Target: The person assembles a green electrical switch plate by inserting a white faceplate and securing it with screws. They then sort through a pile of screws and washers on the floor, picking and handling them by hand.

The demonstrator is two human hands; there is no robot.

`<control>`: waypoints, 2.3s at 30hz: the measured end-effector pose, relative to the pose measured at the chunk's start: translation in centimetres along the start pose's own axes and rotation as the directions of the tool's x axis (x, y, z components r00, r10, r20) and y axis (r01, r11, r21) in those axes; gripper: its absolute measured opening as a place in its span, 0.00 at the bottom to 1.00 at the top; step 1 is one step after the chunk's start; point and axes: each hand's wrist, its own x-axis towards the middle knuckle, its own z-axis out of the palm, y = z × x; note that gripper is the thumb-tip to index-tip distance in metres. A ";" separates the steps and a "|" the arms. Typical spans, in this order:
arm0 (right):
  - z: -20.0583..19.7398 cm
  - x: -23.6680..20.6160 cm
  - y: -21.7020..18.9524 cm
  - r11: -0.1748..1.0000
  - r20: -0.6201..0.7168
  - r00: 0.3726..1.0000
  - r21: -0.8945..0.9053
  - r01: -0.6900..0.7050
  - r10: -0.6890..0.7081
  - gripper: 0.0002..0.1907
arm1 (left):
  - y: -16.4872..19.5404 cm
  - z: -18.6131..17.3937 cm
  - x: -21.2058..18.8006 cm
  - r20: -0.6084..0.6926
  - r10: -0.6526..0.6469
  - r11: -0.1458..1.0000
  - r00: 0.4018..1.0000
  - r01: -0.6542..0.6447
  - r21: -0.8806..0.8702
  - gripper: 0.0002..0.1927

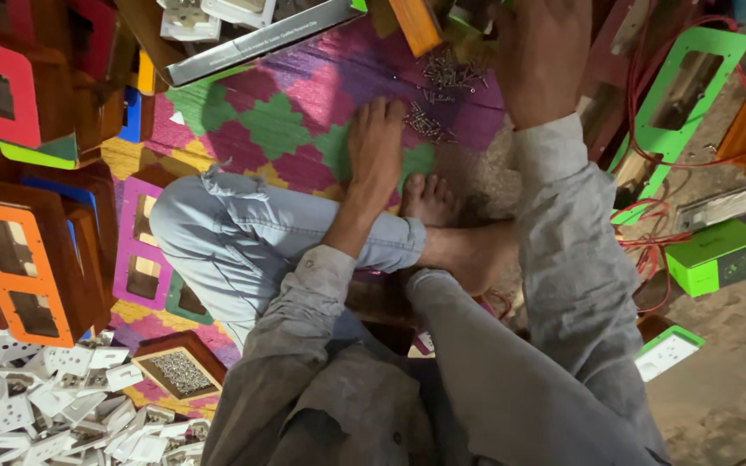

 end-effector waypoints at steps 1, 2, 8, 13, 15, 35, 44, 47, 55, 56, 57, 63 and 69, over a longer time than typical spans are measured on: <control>0.1 -0.2 0.1 1.000 -0.067 0.998 0.017 -0.015 0.016 0.10 | -0.1 0.0 -0.1 0.002 0.000 1.000 1.000 0.000 -0.001 0.07; 0.1 -0.6 0.2 0.999 -0.132 0.991 0.033 -0.030 0.034 0.12 | -0.1 0.0 -0.2 0.006 0.000 1.000 1.000 0.000 -0.003 0.08; -0.1 -7.4 -0.8 0.942 -0.177 0.942 0.237 -0.239 0.283 0.07 | -0.3 0.5 -0.4 -0.035 0.000 1.000 0.999 0.000 0.000 0.08; 3.9 -11.1 -0.7 0.874 0.011 0.898 0.226 -0.431 0.440 0.05 | -0.1 0.5 -0.6 -0.043 -0.003 0.998 0.999 0.000 -0.067 0.14; 5.1 -11.7 -0.1 0.888 -0.002 0.908 0.210 -0.409 0.419 0.07 | 0.0 0.4 -0.6 -0.001 -0.054 0.992 0.999 0.054 -0.117 0.14; 0.1 -1.3 -2.6 1.000 -0.109 0.994 0.012 0.013 -0.011 0.10 | -0.4 -0.3 0.1 -0.075 -0.150 0.903 0.986 0.106 -0.416 0.08; -0.6 -6.8 -2.2 0.942 -0.271 0.908 0.197 -0.273 0.320 0.08 | -0.3 -0.4 0.1 -0.096 -0.181 0.875 0.979 0.116 -0.469 0.09; 0.0 -10.5 -2.2 0.919 -0.152 0.918 0.213 -0.333 0.367 0.09 | -0.1 -0.2 0.2 -0.060 -0.185 0.862 0.981 0.133 -0.489 0.09; 5.3 -10.5 0.4 0.964 -0.025 0.979 0.181 -0.197 0.204 0.10 | -0.2 0.0 -0.1 -0.067 -0.149 0.847 0.987 0.092 -0.524 0.09; 5.7 -10.2 0.7 0.963 -0.023 0.979 0.188 -0.193 0.201 0.10 | -0.2 0.1 0.1 -0.057 -0.168 0.826 0.984 0.109 -0.552 0.09; 6.1 -10.0 0.9 0.962 -0.024 0.979 0.190 -0.196 0.204 0.08 | -0.3 0.1 0.2 -0.047 -0.188 0.807 0.981 0.127 -0.577 0.09; 6.5 -10.7 1.5 0.974 0.046 0.980 0.109 -0.198 0.194 0.05 | -0.2 0.2 0.2 -0.027 -0.186 0.825 0.982 0.141 -0.547 0.09; 6.7 -10.8 1.0 0.987 0.042 0.987 0.043 -0.155 0.153 0.09 | -0.2 0.1 0.3 -0.064 -0.176 0.841 0.982 0.116 -0.529 0.08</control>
